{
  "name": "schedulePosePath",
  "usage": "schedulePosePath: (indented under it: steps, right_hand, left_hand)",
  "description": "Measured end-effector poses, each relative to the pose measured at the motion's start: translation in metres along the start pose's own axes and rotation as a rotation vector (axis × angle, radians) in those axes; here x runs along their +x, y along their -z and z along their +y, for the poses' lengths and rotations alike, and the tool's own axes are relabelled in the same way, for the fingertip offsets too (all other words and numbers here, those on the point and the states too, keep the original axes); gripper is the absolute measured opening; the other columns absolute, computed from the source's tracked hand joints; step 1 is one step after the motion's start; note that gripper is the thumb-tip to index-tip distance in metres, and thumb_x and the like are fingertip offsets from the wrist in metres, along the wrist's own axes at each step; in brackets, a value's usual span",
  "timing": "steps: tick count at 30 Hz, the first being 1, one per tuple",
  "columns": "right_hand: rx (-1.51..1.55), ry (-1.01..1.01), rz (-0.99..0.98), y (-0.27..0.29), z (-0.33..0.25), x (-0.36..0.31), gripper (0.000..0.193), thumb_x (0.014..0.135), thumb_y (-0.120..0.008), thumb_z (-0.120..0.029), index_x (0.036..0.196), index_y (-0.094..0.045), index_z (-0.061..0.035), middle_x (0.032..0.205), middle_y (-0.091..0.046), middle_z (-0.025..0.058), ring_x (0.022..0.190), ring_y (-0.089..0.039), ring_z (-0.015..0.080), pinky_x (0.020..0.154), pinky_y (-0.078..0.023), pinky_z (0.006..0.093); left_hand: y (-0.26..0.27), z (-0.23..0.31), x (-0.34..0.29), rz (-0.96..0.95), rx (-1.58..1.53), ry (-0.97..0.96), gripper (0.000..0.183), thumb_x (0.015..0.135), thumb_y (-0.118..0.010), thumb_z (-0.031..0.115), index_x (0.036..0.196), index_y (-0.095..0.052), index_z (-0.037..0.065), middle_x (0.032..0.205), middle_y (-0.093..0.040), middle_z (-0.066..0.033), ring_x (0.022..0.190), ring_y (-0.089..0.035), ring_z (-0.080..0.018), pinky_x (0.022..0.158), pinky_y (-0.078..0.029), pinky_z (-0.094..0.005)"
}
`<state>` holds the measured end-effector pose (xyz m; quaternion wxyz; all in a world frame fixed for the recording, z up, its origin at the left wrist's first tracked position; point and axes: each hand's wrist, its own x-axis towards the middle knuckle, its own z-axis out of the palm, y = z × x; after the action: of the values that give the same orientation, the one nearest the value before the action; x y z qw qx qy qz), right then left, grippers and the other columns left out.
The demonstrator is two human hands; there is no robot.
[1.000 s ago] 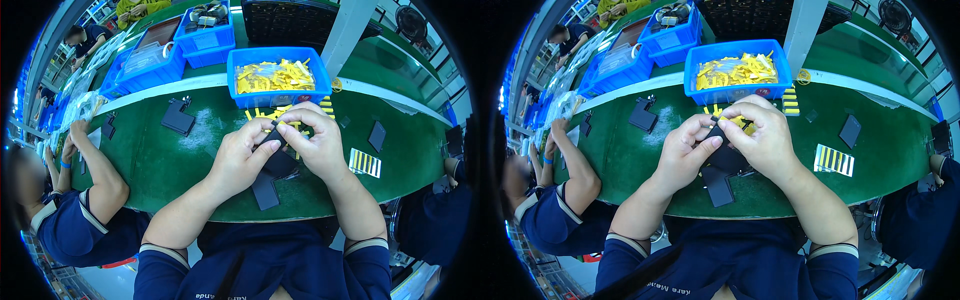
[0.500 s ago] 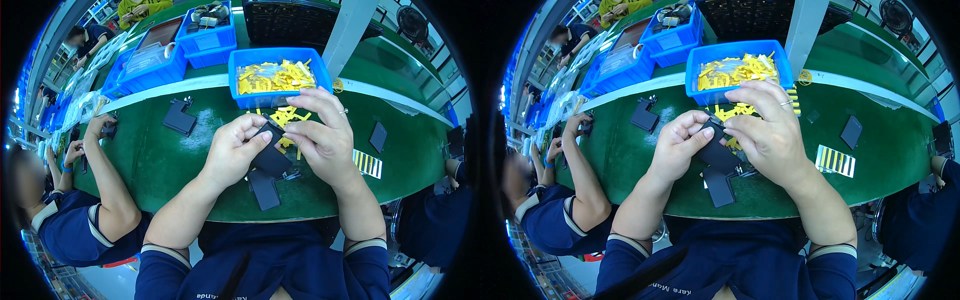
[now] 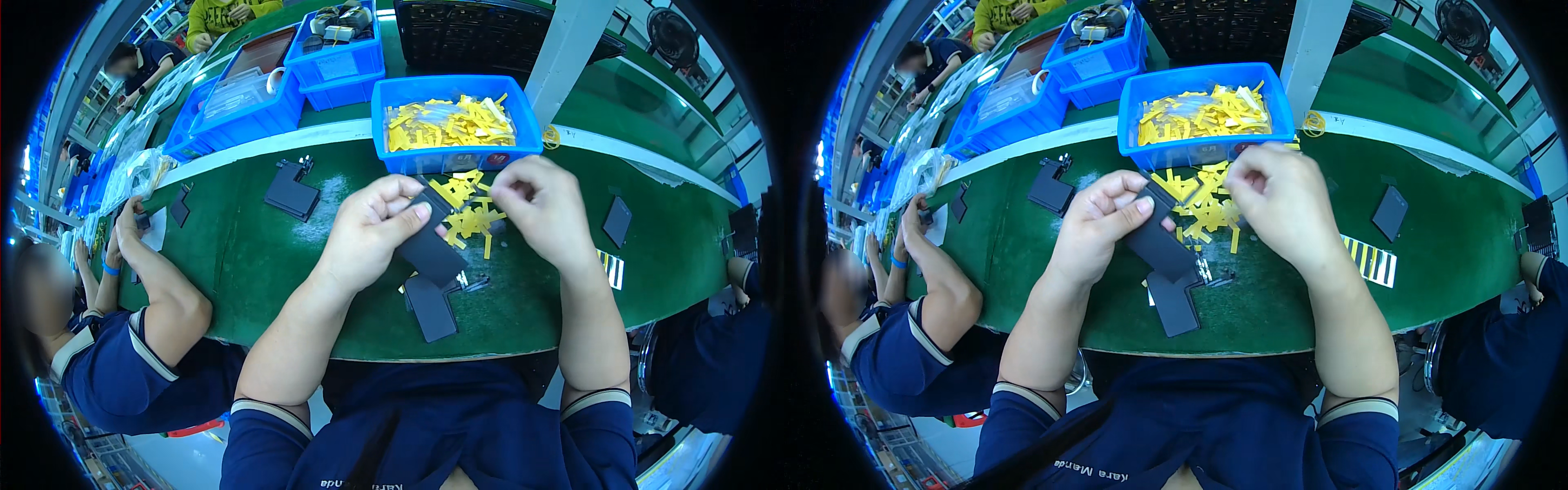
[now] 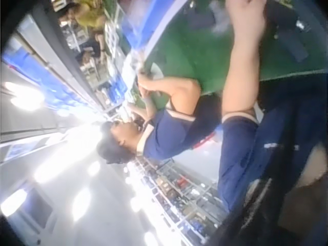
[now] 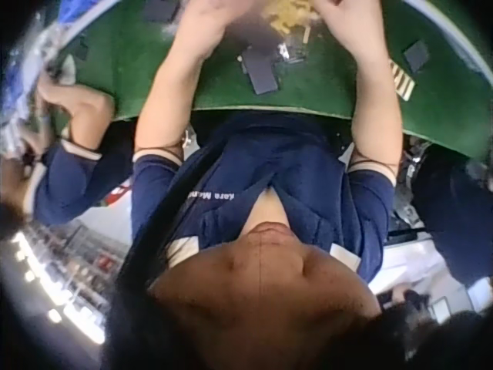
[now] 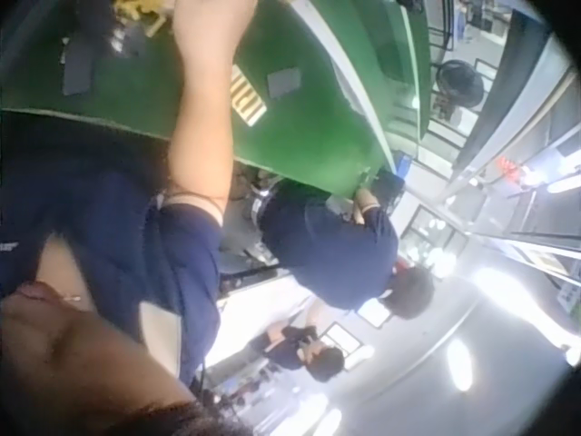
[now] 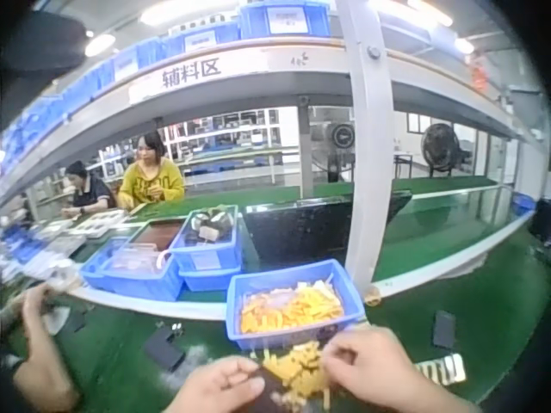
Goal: The person repeatedly picks up small black rectangular components and yellow strips from a blue bin. They peel the backing off the yellow strips and apply them to the black components, then place the finished items into a stack on the table.
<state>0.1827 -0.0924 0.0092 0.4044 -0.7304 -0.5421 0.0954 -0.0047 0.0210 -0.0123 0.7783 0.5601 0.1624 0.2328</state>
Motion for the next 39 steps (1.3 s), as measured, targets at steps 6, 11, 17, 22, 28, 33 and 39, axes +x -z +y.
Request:
schedulePosePath:
  steps: [6,11,17,22,28,33,39]
  right_hand:
    - [-0.322,-0.022,-0.290,-0.012,0.013,0.000,0.014,0.073,-0.057,-0.009,0.069,-0.063,0.0019,0.074,-0.064,0.0187,0.074,-0.062,0.0341,0.069,-0.049,0.0451]
    - [-0.578,-0.004,-0.257,-0.016,0.009,-0.004,0.009,0.072,-0.061,-0.008,0.075,-0.063,-0.0002,0.078,-0.063,0.0174,0.077,-0.063,0.0321,0.068,-0.050,0.0429]
    - [-0.248,0.392,0.264,-0.018,-0.008,-0.010,0.019,0.066,-0.068,-0.003,0.084,-0.063,-0.0013,0.091,-0.061,0.0139,0.083,-0.062,0.0292,0.069,-0.049,0.0399]
    - [-0.183,0.580,0.310,-0.026,-0.026,-0.015,0.028,0.064,-0.071,-0.001,0.091,-0.064,-0.0001,0.114,-0.055,0.0168,0.105,-0.053,0.0370,0.089,-0.042,0.0444]
    - [-0.088,0.469,0.294,-0.028,-0.024,-0.016,0.020,0.068,-0.071,-0.004,0.086,-0.063,-0.0010,0.102,-0.059,0.0147,0.101,-0.055,0.0347,0.088,-0.043,0.0434]
    - [0.125,0.427,0.126,-0.020,-0.019,-0.012,0.012,0.071,-0.069,-0.005,0.080,-0.062,-0.0024,0.078,-0.060,0.0119,0.081,-0.060,0.0291,0.086,-0.045,0.0429]
    - [0.042,0.557,0.170,-0.018,-0.016,-0.014,0.010,0.072,-0.069,-0.005,0.079,-0.063,-0.0028,0.074,-0.060,0.0101,0.074,-0.060,0.0271,0.087,-0.046,0.0449]
  left_hand:
    - [0.004,-0.001,0.003,0.074,0.012,-0.033,0.013,0.088,-0.055,0.003,0.100,-0.050,0.005,0.089,-0.067,-0.0137,0.082,-0.066,-0.0174,0.077,-0.052,-0.0278]
    - [0.002,-0.003,0.003,0.059,0.034,-0.024,0.014,0.089,-0.054,0.003,0.102,-0.050,0.006,0.090,-0.067,-0.0137,0.083,-0.066,-0.0167,0.078,-0.052,-0.0276]
    - [-0.001,-0.007,0.003,0.063,0.049,-0.031,0.012,0.091,-0.054,0.005,0.102,-0.050,0.006,0.091,-0.067,-0.0135,0.085,-0.065,-0.0159,0.078,-0.051,-0.0263]
    - [-0.010,-0.010,0.002,0.067,0.103,-0.108,0.014,0.091,-0.055,0.005,0.102,-0.050,0.000,0.091,-0.067,-0.0092,0.082,-0.062,-0.0089,0.071,-0.049,-0.0226]
    - [-0.021,-0.007,-0.005,0.133,0.621,-0.344,0.018,0.087,-0.060,0.005,0.103,-0.052,0.001,0.086,-0.068,-0.0117,0.079,-0.066,-0.0162,0.067,-0.050,-0.0270]
    - [-0.026,-0.005,-0.009,0.140,0.869,-0.468,0.029,0.083,-0.062,0.005,0.110,-0.051,0.002,0.087,-0.068,-0.0107,0.082,-0.068,-0.0208,0.071,-0.050,-0.0291]
    - [-0.027,-0.004,-0.008,0.044,0.860,-0.555,0.039,0.079,-0.064,0.003,0.115,-0.051,0.004,0.081,-0.066,-0.0131,0.077,-0.066,-0.0279,0.067,-0.051,-0.0339]
